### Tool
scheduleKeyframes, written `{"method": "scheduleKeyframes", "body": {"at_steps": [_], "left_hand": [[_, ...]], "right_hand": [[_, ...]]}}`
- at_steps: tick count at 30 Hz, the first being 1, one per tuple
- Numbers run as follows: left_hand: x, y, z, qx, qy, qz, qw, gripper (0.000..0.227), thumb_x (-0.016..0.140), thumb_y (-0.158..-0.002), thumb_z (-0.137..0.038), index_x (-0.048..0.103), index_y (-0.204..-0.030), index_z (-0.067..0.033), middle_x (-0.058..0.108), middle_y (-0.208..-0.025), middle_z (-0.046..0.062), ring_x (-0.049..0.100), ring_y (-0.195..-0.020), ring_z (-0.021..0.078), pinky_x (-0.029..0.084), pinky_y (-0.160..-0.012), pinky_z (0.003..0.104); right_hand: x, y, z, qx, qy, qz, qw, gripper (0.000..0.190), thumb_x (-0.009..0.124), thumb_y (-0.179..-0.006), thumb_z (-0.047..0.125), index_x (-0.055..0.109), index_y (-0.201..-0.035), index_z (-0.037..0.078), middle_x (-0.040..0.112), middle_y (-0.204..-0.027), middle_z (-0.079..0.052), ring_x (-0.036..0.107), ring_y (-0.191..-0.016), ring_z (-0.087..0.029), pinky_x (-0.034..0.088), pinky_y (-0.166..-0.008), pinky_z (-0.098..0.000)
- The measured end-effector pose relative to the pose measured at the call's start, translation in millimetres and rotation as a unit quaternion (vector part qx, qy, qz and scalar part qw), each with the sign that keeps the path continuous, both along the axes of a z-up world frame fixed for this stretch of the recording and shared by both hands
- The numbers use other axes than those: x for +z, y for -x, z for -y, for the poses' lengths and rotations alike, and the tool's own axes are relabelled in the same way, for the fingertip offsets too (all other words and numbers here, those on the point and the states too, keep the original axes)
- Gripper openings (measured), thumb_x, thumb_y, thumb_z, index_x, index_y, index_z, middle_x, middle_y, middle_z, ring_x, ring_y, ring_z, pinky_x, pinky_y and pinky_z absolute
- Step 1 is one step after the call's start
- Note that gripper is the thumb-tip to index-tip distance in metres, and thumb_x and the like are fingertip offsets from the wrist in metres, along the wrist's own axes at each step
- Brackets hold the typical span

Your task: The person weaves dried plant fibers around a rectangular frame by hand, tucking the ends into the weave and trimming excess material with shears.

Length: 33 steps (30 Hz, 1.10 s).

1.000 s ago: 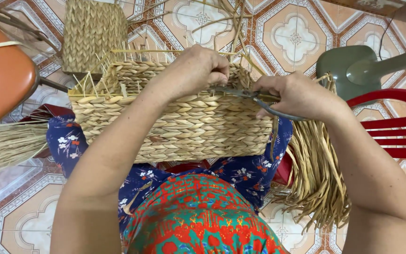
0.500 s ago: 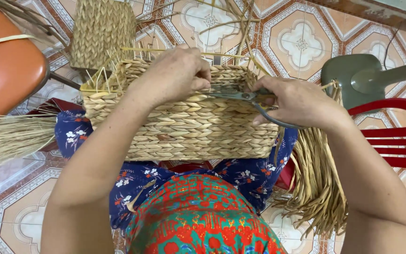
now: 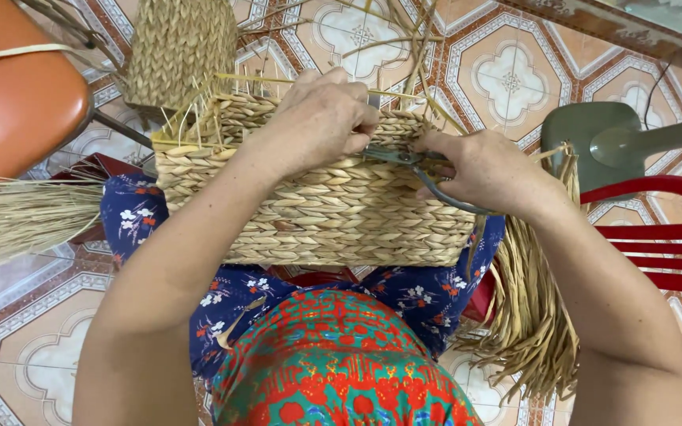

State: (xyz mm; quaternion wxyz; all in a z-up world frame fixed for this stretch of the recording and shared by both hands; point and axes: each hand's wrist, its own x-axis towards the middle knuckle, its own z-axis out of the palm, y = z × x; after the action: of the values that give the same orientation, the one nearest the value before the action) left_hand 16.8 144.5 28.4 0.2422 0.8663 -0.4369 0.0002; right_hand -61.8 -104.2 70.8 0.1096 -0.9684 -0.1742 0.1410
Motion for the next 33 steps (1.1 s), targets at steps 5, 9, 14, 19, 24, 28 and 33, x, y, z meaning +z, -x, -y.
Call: {"method": "scheduleKeyframes", "body": {"at_steps": [5,9,14,19,24,28,33], "left_hand": [[-9,-9,-11,0.023,0.017,0.028,0.999,0.011,0.074,-0.085,-0.022,0.078,-0.093,-0.0146,0.069,-0.094,0.005,0.06,-0.099,0.0255,0.043,-0.091,0.048],[2,-14,-38,0.106,0.035,0.009,0.994,0.022,0.07,-0.099,-0.034,0.076,-0.099,-0.0134,0.071,-0.097,0.004,0.062,-0.099,0.0237,0.045,-0.092,0.047],[12,-3,-77,0.14,0.091,0.073,0.983,0.04,0.077,-0.097,-0.047,0.077,-0.103,-0.0073,0.071,-0.1,0.015,0.064,-0.1,0.036,0.05,-0.087,0.05],[8,5,-58,0.123,0.036,-0.062,0.99,0.039,0.077,-0.089,-0.05,0.081,-0.099,-0.0122,0.07,-0.092,0.015,0.066,-0.092,0.036,0.051,-0.083,0.051],[-9,5,-54,0.09,0.093,-0.096,0.987,0.026,0.077,-0.09,-0.037,0.079,-0.096,-0.0115,0.074,-0.093,0.01,0.07,-0.092,0.0318,0.053,-0.086,0.047],[-3,6,-60,0.102,0.112,-0.056,0.987,0.019,0.079,-0.085,-0.029,0.08,-0.088,-0.0098,0.074,-0.087,0.012,0.069,-0.088,0.0332,0.052,-0.08,0.048],[-15,-2,-58,0.101,0.116,-0.083,0.985,0.012,0.077,-0.087,-0.017,0.077,-0.093,-0.0067,0.075,-0.088,0.015,0.073,-0.082,0.032,0.057,-0.079,0.044]], "right_hand": [[3,5,-6,-0.018,0.024,-0.002,1.0,0.057,0.084,-0.076,0.041,0.067,-0.125,0.018,0.069,-0.066,-0.019,0.07,-0.065,-0.038,0.054,-0.063,-0.0489],[19,5,-5,-0.121,0.0,-0.046,0.992,0.068,0.086,-0.07,0.048,0.063,-0.126,0.017,0.075,-0.078,-0.016,0.073,-0.068,-0.033,0.054,-0.064,-0.0461],[21,0,-3,-0.096,-0.034,-0.077,0.992,0.08,0.088,-0.062,0.052,0.06,-0.126,0.011,0.076,-0.098,-0.018,0.073,-0.091,-0.03,0.056,-0.078,-0.0425],[20,-7,-45,-0.088,0.042,-0.122,0.988,0.086,0.088,-0.062,0.063,0.059,-0.127,0.015,0.075,-0.108,-0.014,0.072,-0.103,-0.032,0.055,-0.086,-0.0465],[1,-17,-58,-0.029,0.014,-0.09,0.995,0.084,0.084,-0.061,0.064,0.062,-0.123,0.013,0.074,-0.107,-0.016,0.071,-0.098,-0.037,0.054,-0.081,-0.0491],[0,-20,-60,-0.036,0.046,-0.082,0.995,0.081,0.085,-0.065,0.064,0.063,-0.122,0.011,0.075,-0.094,-0.018,0.073,-0.092,-0.037,0.056,-0.08,-0.0468],[1,-19,-62,-0.052,-0.036,-0.085,0.994,0.067,0.088,-0.063,0.046,0.068,-0.118,0.014,0.076,-0.089,-0.016,0.074,-0.081,-0.034,0.057,-0.072,-0.0454]]}}
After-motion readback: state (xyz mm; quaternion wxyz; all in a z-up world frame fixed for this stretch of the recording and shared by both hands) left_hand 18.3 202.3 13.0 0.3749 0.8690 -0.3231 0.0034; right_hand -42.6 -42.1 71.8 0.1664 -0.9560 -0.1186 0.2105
